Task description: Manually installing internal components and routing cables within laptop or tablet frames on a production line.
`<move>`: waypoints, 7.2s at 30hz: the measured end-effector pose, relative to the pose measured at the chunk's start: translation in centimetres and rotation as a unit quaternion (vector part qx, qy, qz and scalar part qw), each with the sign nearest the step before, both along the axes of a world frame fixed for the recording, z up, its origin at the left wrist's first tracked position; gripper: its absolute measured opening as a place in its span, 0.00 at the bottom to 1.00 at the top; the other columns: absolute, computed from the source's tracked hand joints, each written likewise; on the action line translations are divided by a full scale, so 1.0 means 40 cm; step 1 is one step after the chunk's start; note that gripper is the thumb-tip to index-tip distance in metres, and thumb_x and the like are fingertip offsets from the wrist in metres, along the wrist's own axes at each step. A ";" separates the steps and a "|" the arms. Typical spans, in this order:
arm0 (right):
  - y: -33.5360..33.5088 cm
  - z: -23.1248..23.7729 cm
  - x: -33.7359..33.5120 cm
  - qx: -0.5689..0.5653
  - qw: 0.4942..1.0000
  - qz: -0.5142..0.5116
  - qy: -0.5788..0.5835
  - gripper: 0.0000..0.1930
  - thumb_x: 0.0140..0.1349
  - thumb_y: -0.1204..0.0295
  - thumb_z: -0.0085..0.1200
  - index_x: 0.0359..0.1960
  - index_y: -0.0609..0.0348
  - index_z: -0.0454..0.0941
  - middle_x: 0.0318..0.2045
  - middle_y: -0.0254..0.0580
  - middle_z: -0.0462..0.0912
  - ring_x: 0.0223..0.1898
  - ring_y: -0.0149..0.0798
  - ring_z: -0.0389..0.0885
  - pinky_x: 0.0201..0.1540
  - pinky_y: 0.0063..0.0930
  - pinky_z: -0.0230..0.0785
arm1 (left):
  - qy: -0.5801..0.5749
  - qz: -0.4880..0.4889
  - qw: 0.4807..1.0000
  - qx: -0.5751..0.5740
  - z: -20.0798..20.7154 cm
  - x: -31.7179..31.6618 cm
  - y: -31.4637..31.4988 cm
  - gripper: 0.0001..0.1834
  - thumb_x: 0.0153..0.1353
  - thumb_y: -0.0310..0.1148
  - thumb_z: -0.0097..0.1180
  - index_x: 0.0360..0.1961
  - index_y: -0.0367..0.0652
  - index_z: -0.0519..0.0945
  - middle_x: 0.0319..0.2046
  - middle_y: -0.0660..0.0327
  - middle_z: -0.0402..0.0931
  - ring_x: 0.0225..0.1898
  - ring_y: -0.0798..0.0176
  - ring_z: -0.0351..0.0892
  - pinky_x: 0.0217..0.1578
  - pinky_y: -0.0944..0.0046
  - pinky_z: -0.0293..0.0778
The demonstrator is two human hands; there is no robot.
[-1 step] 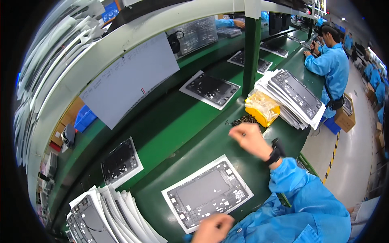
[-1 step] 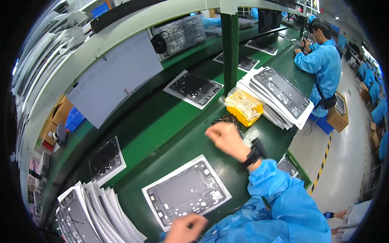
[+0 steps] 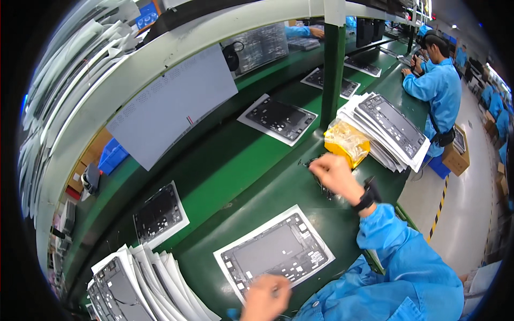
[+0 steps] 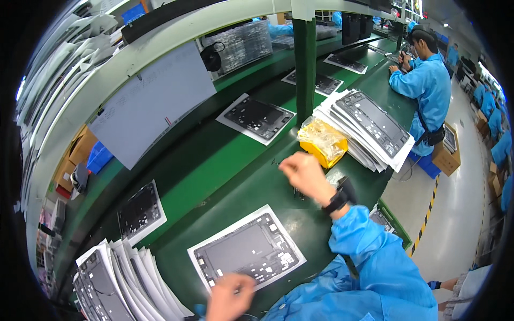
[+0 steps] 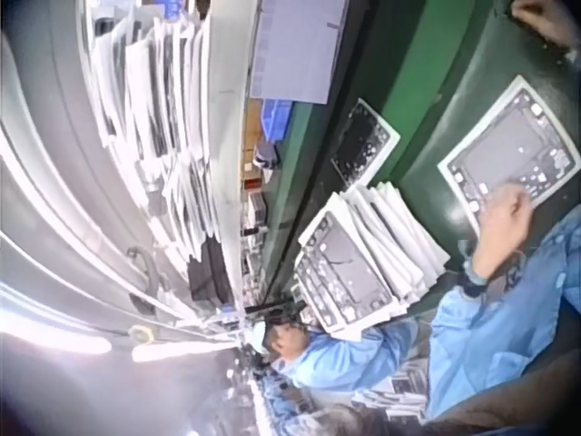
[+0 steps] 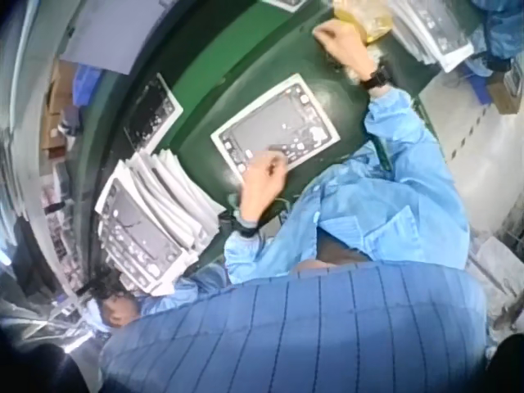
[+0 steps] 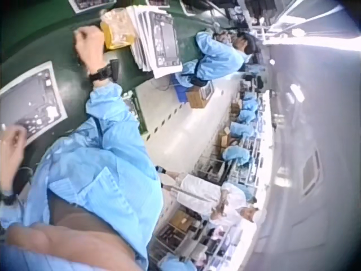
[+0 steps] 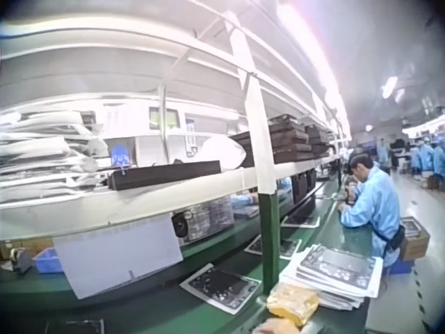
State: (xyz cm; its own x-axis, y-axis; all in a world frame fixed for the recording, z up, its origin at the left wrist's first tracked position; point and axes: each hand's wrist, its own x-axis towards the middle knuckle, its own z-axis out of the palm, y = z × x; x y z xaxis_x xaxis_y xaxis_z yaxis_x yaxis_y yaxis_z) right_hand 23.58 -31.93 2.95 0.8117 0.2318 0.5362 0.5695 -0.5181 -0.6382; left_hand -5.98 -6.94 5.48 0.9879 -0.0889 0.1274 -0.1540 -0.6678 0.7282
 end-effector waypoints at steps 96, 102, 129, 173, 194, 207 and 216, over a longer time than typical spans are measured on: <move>0.295 -0.053 -0.316 0.083 0.909 0.368 0.179 0.05 0.58 0.82 0.71 0.36 0.66 0.89 0.35 0.44 0.89 0.36 0.41 0.89 0.40 0.30 0.80 | -0.031 0.099 0.970 -0.220 -0.158 0.113 0.134 0.04 0.72 0.24 0.59 0.44 0.34 0.81 0.38 0.60 0.84 0.37 0.70 0.79 0.39 0.69 0.73; 0.297 -0.052 -0.314 0.078 0.907 0.371 0.182 0.05 0.59 0.81 0.71 0.36 0.66 0.89 0.35 0.44 0.90 0.35 0.41 0.89 0.40 0.30 0.80 | -0.026 0.107 0.968 -0.227 -0.146 0.116 0.133 0.04 0.72 0.23 0.58 0.44 0.34 0.82 0.38 0.61 0.83 0.36 0.70 0.79 0.40 0.69 0.73; 0.295 -0.054 -0.319 0.061 0.881 0.423 0.204 0.03 0.65 0.79 0.66 0.37 0.67 0.85 0.33 0.47 0.87 0.34 0.46 0.87 0.38 0.35 0.78 | -0.044 0.099 0.940 -0.324 -0.160 0.115 0.148 0.01 0.65 0.21 0.66 0.36 0.36 0.86 0.33 0.62 0.85 0.35 0.70 0.78 0.37 0.69 0.70; 0.160 0.131 -0.480 0.186 0.867 0.457 0.069 0.10 0.54 0.86 0.71 0.37 0.69 0.86 0.35 0.46 0.85 0.32 0.45 0.86 0.34 0.35 0.78 | -0.090 0.038 0.908 -0.407 0.068 -0.055 -0.003 0.10 0.56 0.14 0.66 0.40 0.27 0.84 0.37 0.46 0.86 0.39 0.54 0.86 0.43 0.59 0.81; 0.141 0.125 -0.476 0.201 0.861 0.458 0.094 0.08 0.56 0.84 0.73 0.37 0.70 0.88 0.36 0.46 0.87 0.34 0.45 0.88 0.38 0.37 0.81 | -0.085 0.061 0.893 -0.437 0.076 -0.041 -0.044 0.14 0.52 0.08 0.66 0.41 0.27 0.84 0.38 0.46 0.85 0.40 0.55 0.86 0.43 0.59 0.82; 0.153 0.128 -0.477 0.230 0.851 0.461 0.101 0.08 0.55 0.86 0.70 0.37 0.73 0.85 0.34 0.51 0.85 0.29 0.46 0.83 0.31 0.35 0.76 | -0.111 0.119 0.864 -0.476 0.081 -0.044 -0.089 0.15 0.49 0.06 0.61 0.40 0.25 0.83 0.37 0.47 0.85 0.39 0.57 0.83 0.42 0.60 0.78; 0.154 0.129 -0.479 0.237 0.848 0.460 0.117 0.09 0.56 0.86 0.69 0.38 0.73 0.86 0.35 0.51 0.86 0.30 0.47 0.84 0.31 0.35 0.76 | -0.099 0.118 0.861 -0.484 0.086 -0.042 -0.087 0.15 0.50 0.05 0.60 0.40 0.25 0.82 0.37 0.48 0.83 0.40 0.57 0.82 0.42 0.60 0.78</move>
State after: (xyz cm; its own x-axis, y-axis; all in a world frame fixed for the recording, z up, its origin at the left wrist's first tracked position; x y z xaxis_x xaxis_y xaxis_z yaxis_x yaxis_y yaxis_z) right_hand 4.41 -25.77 8.12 0.5021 0.6279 0.5946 0.4220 0.4223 -0.8022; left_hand -7.65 -10.40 8.91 0.9145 0.3539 0.1961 -0.2817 0.2090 0.9365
